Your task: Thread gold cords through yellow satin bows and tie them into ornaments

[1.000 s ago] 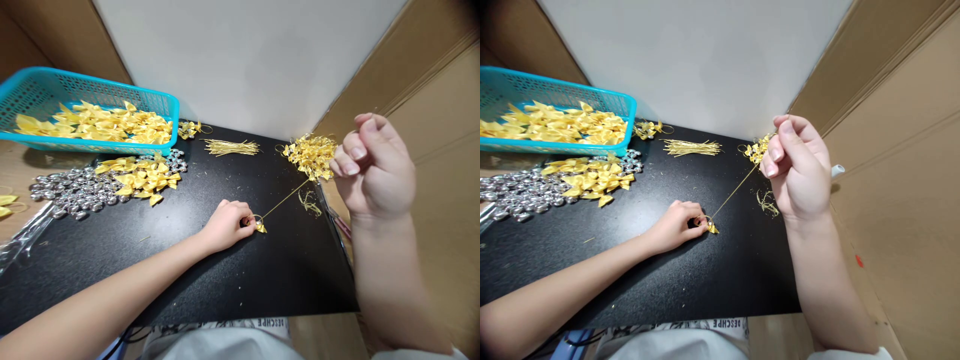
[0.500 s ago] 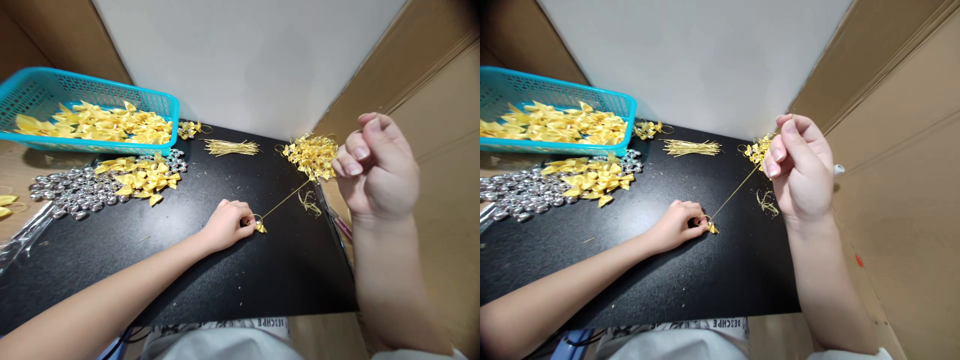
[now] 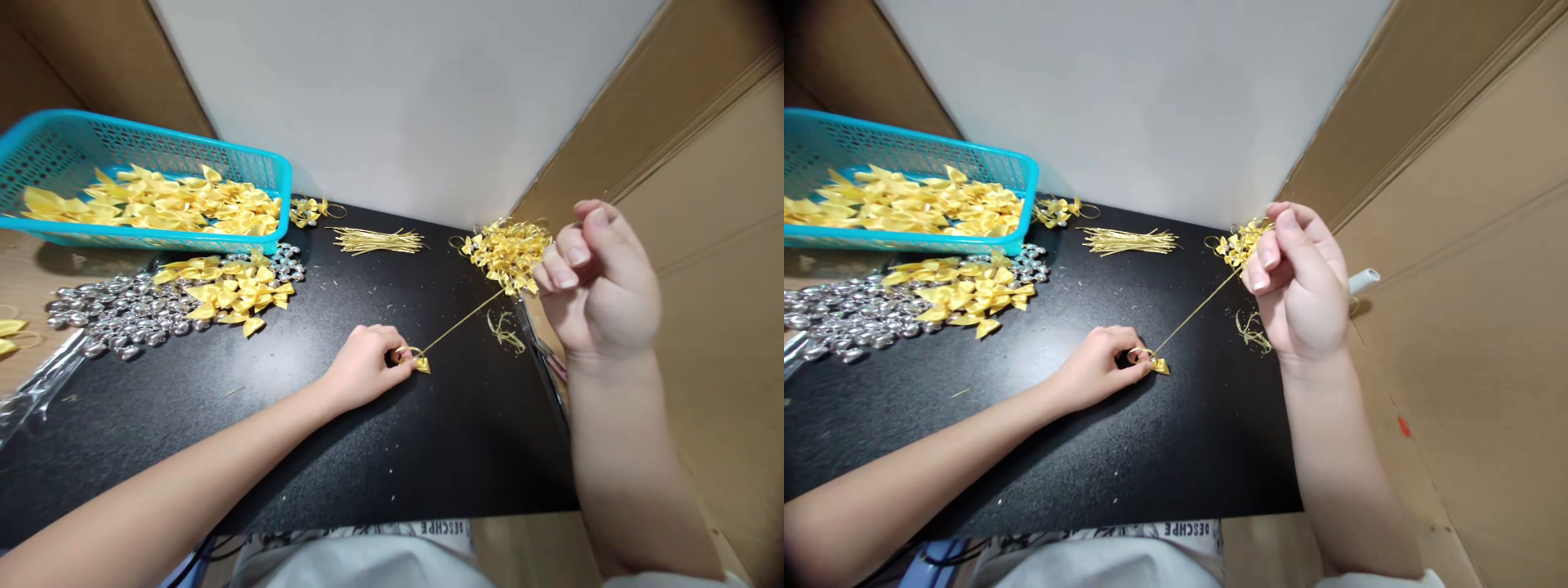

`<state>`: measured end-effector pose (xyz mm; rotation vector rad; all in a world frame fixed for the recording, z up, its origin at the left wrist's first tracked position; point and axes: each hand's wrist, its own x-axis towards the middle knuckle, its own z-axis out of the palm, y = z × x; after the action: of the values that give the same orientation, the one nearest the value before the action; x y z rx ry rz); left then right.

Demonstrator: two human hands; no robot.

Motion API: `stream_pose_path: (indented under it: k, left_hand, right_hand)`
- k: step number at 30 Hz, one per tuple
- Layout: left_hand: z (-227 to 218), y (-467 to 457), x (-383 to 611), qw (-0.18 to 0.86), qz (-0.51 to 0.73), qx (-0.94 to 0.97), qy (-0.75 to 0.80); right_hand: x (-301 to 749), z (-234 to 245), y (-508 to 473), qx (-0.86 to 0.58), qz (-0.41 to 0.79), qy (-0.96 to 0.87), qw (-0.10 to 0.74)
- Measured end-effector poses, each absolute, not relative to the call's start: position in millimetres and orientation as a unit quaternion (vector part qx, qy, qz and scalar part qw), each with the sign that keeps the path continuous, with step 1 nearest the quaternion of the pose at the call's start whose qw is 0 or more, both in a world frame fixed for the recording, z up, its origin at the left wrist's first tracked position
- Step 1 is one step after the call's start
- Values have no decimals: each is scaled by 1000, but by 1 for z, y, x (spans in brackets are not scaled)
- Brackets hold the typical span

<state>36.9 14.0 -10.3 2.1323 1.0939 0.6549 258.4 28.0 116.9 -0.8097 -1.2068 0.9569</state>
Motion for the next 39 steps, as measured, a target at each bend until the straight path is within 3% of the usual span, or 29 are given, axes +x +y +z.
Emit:
stream_pose_path:
  k: [10,28,39]
  left_hand:
    - [0,21,27,378,243,759,472]
    - [0,19,28,376,293,736,481]
    - [-7,16,32,273,306,793,451]
  right_hand:
    - [253,126,10,-317,432,-527,660]
    - [249,129,-1,-332,441,-523,649]
    - [246,129,-5,-335,442,-528,643]
